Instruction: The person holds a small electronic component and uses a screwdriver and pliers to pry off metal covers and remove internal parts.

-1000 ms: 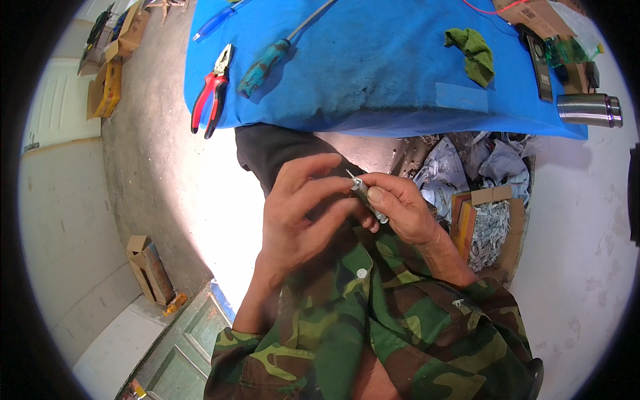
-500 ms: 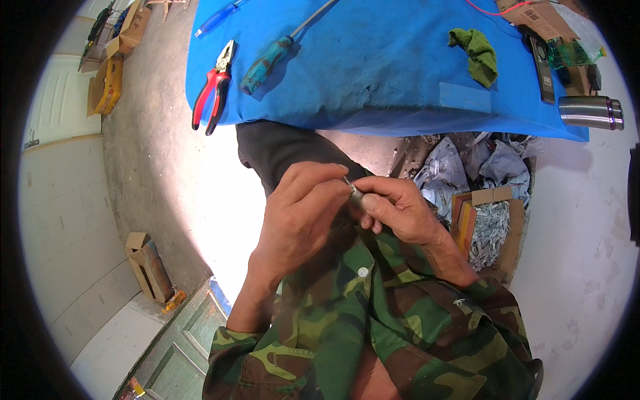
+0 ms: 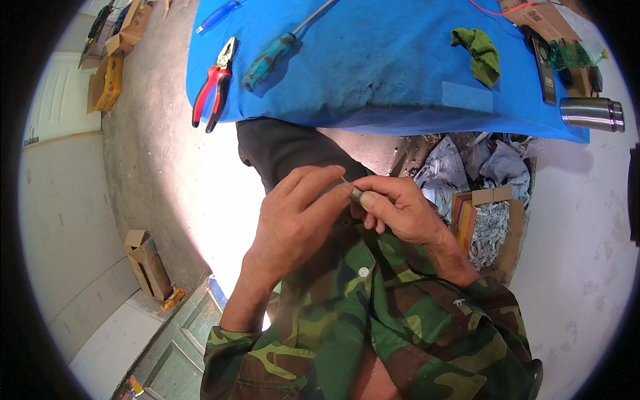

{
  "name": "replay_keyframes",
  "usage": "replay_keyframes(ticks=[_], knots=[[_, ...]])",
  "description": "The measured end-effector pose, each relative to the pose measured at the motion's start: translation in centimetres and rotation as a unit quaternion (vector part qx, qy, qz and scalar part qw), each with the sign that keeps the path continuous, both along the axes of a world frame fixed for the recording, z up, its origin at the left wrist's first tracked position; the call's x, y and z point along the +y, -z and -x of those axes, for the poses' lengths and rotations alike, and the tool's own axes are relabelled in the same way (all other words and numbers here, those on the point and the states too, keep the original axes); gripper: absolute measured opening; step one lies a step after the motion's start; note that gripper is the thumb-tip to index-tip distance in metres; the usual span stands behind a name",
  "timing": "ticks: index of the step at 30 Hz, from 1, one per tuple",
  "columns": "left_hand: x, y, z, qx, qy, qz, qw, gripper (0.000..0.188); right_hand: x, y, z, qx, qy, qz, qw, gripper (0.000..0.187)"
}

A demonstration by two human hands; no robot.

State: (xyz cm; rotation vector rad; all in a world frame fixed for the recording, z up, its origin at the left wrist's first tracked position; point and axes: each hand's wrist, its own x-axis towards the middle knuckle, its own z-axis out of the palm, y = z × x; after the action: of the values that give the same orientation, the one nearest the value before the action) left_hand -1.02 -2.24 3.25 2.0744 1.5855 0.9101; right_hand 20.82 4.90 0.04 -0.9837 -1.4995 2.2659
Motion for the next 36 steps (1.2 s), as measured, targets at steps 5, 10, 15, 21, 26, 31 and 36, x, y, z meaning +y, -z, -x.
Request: replay_keyframes(ticks=[5,10,15,21,26,31,36], knots=[[0.1,0.2,0.6,-0.029,0.008,0.021,0.999,0.027,0.1,0.2,-0.1,0.006,-0.008,0.012,1.0,0.032],[0.1,0.4,0.9,-0.028,0.016,0.027,0.999,0.025,0.0,0.6,-0.1,0.007,-0.02,0.011,1.0,0.032],[0.2,-0.3,0.7,0.029,0.025,0.008,0.999,0.024,-0.1,0.5,0.0,-0.004,-0.025,0.02,0.999,0.031],[0.0,-0.1,0.5,0.059,0.054,-0.016,0.997,0.027,0.0,0.1,0.2,-0.011,-0.04,0.007,0.999,0.03],[-0.1,0.2,0.4,0.064,0.061,-0.034,0.996,0.028,-0.3,0.2,0.5,-0.005,-0.034,-0.006,0.999,0.03],[-0.3,1.1,0.1,0.022,0.029,-0.041,0.999,0.028,-0.5,-0.1,0.8,-0.003,-0.015,-0.036,0.999,0.03],[-0.2,1.4,-0.6,-0.025,-0.007,-0.05,0.998,0.025,-0.7,-0.1,0.7,-0.005,-0.001,-0.047,0.999,0.029]])
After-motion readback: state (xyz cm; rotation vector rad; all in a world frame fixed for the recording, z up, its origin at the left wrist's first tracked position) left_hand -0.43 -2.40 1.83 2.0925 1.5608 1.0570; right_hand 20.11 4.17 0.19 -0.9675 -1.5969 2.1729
